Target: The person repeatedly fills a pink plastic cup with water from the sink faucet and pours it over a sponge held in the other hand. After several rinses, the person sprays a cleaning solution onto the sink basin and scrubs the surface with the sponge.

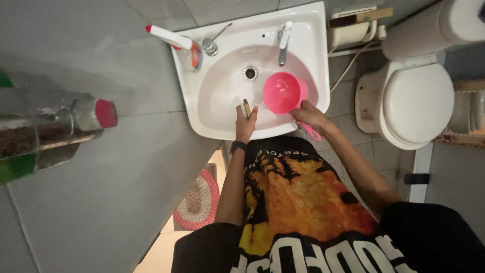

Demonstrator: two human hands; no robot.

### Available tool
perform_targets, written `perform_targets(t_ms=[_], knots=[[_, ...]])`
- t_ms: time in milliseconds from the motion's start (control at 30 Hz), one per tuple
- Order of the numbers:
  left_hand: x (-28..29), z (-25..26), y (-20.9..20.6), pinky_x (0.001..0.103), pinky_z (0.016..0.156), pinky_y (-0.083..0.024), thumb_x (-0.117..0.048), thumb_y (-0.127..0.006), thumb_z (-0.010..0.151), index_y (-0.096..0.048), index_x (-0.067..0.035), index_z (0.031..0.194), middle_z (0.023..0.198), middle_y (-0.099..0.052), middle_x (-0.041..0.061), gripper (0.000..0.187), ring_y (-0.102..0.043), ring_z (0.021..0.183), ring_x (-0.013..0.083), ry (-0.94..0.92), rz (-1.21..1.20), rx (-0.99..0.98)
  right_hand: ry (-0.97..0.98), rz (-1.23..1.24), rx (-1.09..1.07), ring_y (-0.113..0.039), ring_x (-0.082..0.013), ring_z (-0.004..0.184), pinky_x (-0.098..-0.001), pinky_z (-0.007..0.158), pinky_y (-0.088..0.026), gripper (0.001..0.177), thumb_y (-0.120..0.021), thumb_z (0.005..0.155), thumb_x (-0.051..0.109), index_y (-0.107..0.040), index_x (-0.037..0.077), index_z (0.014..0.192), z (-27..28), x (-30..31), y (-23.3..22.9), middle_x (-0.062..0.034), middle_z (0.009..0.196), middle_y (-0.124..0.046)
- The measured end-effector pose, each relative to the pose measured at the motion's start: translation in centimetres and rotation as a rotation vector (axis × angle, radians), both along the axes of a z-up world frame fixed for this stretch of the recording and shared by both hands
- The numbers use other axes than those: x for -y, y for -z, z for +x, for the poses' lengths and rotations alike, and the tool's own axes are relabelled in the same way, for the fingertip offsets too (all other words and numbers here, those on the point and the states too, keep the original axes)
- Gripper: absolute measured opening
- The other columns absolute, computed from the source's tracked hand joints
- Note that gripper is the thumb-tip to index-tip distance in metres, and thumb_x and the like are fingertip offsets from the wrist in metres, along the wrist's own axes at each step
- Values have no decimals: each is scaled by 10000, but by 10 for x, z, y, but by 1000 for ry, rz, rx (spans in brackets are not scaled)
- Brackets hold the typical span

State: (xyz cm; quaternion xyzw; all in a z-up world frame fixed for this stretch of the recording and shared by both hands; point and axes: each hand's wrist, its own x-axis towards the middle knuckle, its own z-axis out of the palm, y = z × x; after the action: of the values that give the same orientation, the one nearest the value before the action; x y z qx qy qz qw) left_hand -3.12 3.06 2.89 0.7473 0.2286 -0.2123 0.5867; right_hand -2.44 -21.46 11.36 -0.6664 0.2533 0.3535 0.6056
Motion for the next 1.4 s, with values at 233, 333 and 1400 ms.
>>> perform_targets(t_ms=[233,333,1400], knots=[[27,11,0,446,780,-543,-365,-757,834,-492,-68,1262,980,-716,191,584,-707,894,367,189,141,168,199,195,-45,-504,-100,581,-245,491,-462,247,-582,965,123,-450,11,1142,1,63,-40,-60,823,-553],[52,21,-2,451,810,-559,-351,-781,837,-558,4,1129,971,-724,242,511,-726,901,386,291,147,164,269,163,-22,-526,-106,601,-262,516,-489,244,-568,951,87,-456,7,1153,6,85,-56,-77,843,-568],[72,157,-39,512,849,-549,-234,-668,770,-711,-98,1085,1000,-741,191,345,-697,961,402,943,425,336,575,107,276,-565,-172,667,-344,515,-504,205,-572,957,29,-491,-124,1067,152,56,-7,-139,915,-581]])
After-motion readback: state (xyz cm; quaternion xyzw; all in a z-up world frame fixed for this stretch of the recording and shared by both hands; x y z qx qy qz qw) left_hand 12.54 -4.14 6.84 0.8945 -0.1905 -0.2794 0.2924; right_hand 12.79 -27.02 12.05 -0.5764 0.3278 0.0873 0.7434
